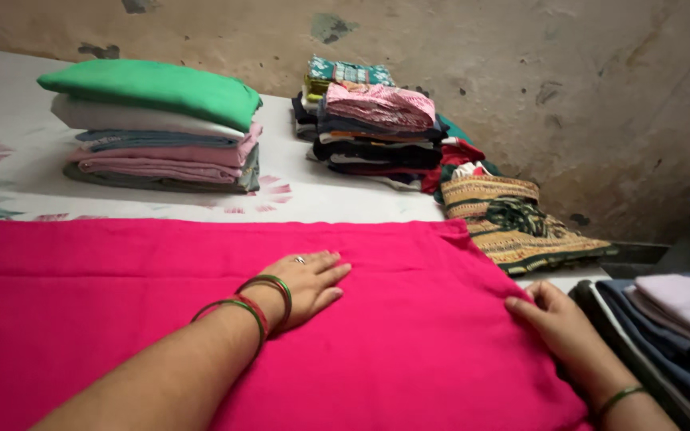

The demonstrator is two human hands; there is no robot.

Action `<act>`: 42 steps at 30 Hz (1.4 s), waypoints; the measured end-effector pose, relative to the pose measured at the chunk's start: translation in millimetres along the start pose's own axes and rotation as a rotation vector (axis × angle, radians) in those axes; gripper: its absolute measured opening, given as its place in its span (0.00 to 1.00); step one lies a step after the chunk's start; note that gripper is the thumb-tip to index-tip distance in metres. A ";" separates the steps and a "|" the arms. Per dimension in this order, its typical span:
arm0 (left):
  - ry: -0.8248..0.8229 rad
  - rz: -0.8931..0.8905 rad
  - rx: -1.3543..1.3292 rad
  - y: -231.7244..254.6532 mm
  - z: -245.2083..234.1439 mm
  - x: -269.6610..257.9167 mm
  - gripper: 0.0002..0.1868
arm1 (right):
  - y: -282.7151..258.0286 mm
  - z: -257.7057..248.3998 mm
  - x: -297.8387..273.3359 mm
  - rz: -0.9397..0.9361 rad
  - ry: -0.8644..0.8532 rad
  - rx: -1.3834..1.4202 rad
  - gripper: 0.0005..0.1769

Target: The person folds a green pair of pants and places them on a stack. Then the person unfolds a pink dress, smooths it out, and begins folding it on the bed.

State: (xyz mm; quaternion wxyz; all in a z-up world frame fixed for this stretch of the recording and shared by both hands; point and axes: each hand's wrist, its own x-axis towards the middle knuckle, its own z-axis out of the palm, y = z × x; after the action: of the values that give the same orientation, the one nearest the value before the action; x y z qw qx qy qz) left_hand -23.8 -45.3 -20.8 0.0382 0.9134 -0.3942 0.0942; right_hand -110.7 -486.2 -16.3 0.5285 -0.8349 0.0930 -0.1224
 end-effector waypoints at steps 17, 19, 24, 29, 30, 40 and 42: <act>-0.306 -0.483 0.030 30.4 -27.4 3.3 0.47 | -5.2 -11.1 -8.1 -0.257 0.184 -0.756 0.28; -0.288 -0.524 0.055 36.2 -27.9 1.8 0.47 | -2.0 -18.9 -5.4 -0.191 0.079 -0.671 0.31; -0.189 -0.529 -0.078 74.5 -26.2 -11.9 0.43 | -1.2 -59.5 -53.8 -0.024 -0.087 -0.374 0.34; -0.033 -0.054 -0.302 157.3 -24.4 -40.1 0.40 | 12.1 -81.8 -142.1 -0.024 -0.048 -0.132 0.32; -0.030 0.001 -0.355 177.5 -24.6 -44.5 0.40 | 15.3 -81.9 -158.8 -0.041 -0.016 -0.165 0.30; 0.030 0.183 -0.427 289.2 -35.7 -84.3 0.31 | -12.8 -47.4 -265.1 0.036 0.298 -0.798 0.21; 0.003 0.158 -0.405 294.6 -38.8 -84.2 0.30 | -18.7 -47.3 -275.7 0.036 0.355 -0.786 0.22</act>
State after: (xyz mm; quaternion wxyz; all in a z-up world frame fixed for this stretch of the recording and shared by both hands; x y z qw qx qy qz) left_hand -300.2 -181.8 -1.1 0.2139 0.8533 -0.4752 0.0171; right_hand -387.2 -440.5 -9.1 0.1479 -0.9370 0.2366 -0.2103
